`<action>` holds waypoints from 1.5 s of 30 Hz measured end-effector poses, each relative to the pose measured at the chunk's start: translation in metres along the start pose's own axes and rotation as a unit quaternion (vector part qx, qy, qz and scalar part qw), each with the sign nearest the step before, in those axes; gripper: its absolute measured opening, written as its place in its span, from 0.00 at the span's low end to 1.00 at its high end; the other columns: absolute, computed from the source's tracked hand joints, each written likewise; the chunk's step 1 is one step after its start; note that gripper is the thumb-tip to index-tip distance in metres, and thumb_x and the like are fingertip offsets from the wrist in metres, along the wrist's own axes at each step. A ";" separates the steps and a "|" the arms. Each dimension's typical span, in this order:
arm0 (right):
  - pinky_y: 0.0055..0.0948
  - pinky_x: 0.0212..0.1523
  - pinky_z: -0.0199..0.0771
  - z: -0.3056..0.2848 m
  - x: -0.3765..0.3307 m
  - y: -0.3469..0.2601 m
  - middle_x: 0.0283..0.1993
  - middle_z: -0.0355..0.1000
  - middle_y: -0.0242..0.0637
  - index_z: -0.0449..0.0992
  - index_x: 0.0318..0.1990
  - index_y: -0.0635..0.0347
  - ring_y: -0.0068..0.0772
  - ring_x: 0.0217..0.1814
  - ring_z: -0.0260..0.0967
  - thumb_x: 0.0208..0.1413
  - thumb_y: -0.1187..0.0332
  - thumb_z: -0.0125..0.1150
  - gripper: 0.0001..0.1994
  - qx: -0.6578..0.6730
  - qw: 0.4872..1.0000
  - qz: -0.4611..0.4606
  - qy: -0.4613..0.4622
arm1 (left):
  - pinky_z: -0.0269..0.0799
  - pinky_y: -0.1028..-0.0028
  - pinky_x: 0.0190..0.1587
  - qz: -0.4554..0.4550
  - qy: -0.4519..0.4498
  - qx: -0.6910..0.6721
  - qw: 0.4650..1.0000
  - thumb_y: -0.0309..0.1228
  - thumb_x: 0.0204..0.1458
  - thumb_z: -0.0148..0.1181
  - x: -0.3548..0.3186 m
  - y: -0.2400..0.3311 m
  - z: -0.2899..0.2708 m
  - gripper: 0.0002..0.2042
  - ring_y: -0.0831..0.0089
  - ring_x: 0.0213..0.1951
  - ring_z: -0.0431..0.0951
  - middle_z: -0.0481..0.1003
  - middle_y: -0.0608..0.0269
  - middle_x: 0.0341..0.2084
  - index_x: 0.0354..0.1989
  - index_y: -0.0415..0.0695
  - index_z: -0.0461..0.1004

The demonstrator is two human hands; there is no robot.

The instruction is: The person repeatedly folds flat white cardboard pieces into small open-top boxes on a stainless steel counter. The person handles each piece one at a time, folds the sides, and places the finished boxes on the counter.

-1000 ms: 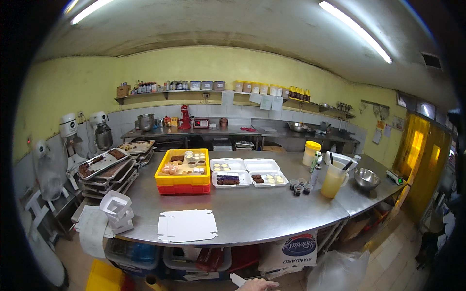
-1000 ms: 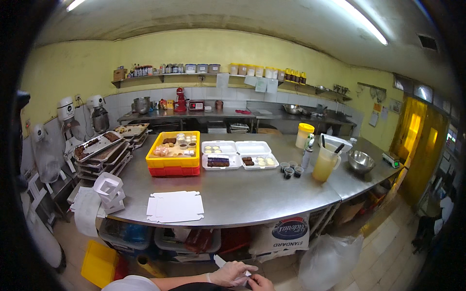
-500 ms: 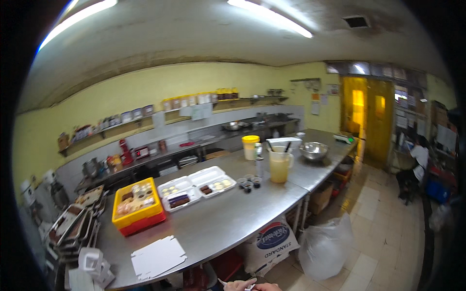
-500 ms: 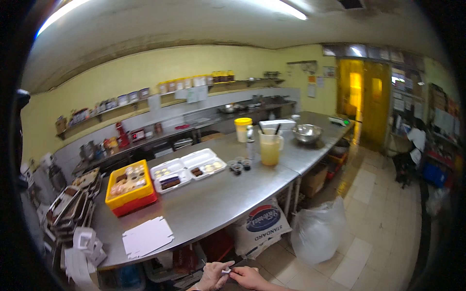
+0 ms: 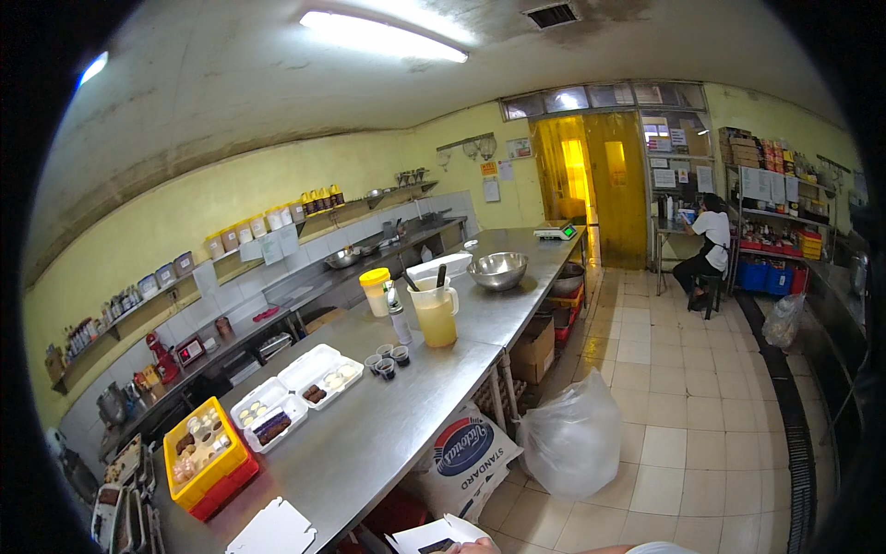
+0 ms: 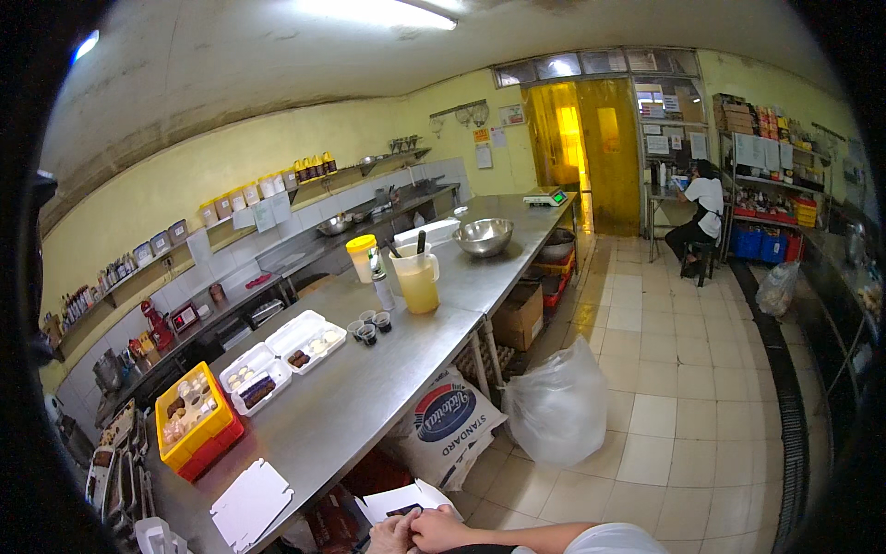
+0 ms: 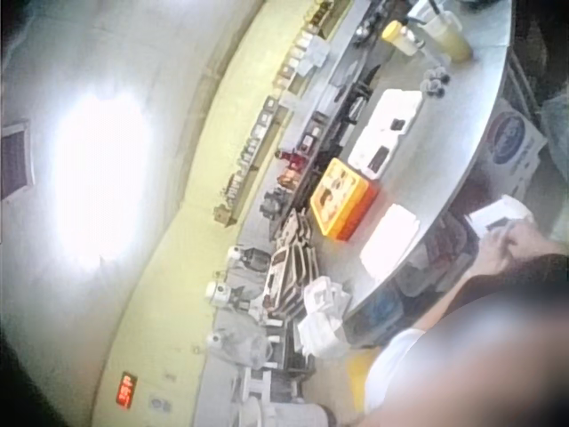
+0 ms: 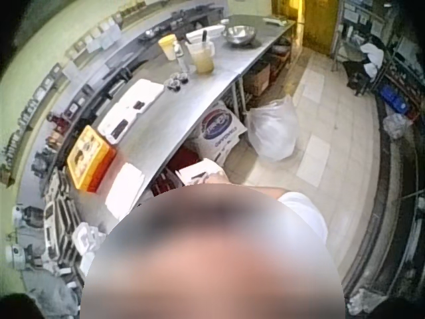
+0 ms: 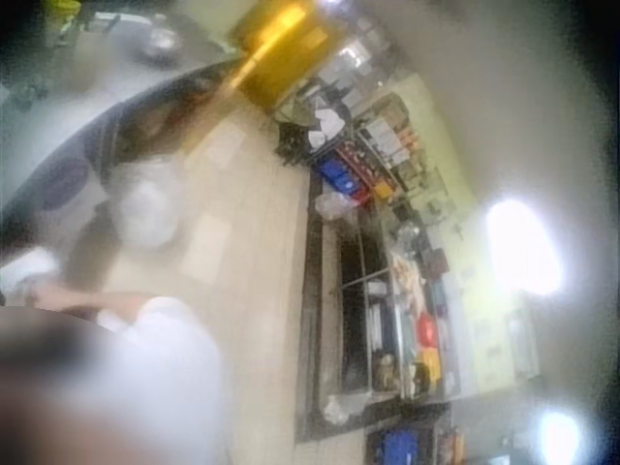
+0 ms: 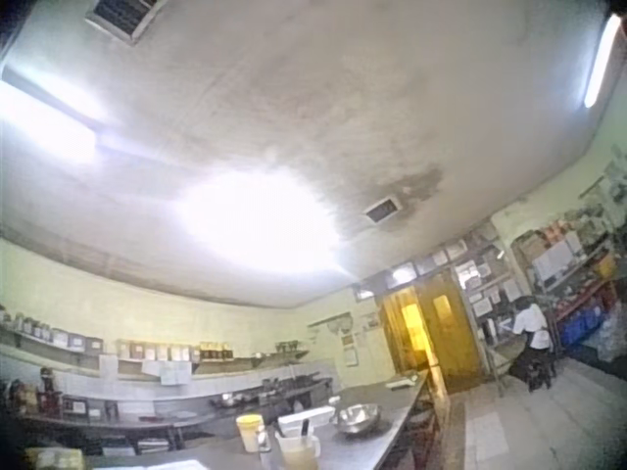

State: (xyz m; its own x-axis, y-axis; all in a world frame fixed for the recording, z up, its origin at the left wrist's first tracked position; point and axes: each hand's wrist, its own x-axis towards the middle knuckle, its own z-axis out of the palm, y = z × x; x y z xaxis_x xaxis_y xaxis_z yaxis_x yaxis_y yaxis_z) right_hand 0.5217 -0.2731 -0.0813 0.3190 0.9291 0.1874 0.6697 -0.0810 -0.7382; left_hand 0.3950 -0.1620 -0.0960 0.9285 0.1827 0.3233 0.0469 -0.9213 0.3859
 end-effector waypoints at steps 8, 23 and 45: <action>0.34 0.43 0.62 -0.017 0.011 0.008 0.34 0.74 0.33 0.79 0.37 0.52 0.33 0.39 0.70 0.54 0.61 0.59 0.08 0.071 0.990 -0.062 0.104 | 0.66 0.65 0.35 -0.037 0.205 -0.054 0.977 0.43 0.53 0.57 0.021 0.004 -0.034 0.26 0.63 0.29 0.68 0.68 0.58 0.23 0.55 0.37 0.65; 0.17 0.44 0.60 -0.041 0.027 0.027 0.36 0.69 0.26 0.74 0.41 0.61 0.17 0.40 0.62 0.65 0.66 0.42 0.13 0.641 0.733 0.006 0.229 | 0.63 0.56 0.55 -0.360 0.209 -0.663 0.622 0.54 0.56 0.46 0.015 -0.013 -0.062 0.31 0.58 0.59 0.62 0.62 0.56 0.60 0.64 0.49 0.59; 0.31 0.45 0.68 -0.098 0.011 0.027 0.39 0.72 0.38 0.71 0.49 0.60 0.30 0.42 0.69 0.65 0.55 0.44 0.19 0.194 0.967 0.013 0.164 | 0.60 0.79 0.28 -0.194 0.060 -0.382 0.902 0.33 0.62 0.50 0.026 0.020 -0.055 0.09 0.83 0.26 0.62 0.66 0.75 0.23 0.32 0.44 0.70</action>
State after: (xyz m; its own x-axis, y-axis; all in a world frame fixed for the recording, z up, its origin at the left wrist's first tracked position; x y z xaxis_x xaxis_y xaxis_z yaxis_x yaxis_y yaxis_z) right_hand 0.6091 -0.3003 -0.0359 0.5699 0.7595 0.3136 0.3768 0.0976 -0.9211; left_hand 0.3998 -0.1571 -0.0320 0.8479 0.5187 0.1100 0.0492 -0.2835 0.9577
